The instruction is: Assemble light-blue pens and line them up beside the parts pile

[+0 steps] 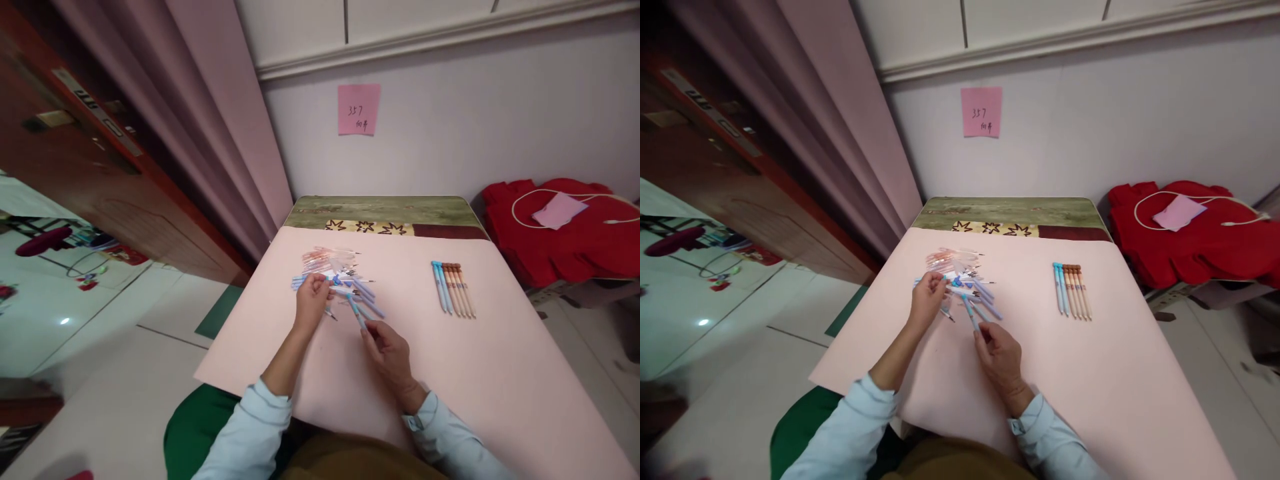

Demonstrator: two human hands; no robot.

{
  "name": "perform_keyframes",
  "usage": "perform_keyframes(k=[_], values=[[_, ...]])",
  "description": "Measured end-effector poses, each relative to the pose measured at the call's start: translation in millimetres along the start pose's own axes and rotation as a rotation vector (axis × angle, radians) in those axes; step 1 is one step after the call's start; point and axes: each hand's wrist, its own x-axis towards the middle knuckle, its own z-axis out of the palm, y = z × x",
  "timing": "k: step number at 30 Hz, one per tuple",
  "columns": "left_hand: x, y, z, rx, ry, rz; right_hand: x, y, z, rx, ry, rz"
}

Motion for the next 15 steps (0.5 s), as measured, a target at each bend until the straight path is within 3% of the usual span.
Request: perform_keyframes(k=[2, 5, 15], values=[[-13.6, 3.2, -2.3, -0.370, -0.029, -0.156, 0.9, -0.4, -0.1, -0.005, 0.006, -0.034], [-26.9, 8.2, -6.9, -0.609, -0.053, -0.316, 1.9, -1.0, -0.5, -0.001, 0.012, -0.069], [-37.1, 16.6, -9.6, -0.593, -0.143, -0.317, 1.8, -0.9, -1.4, 0.001, 0.023, -0.066]])
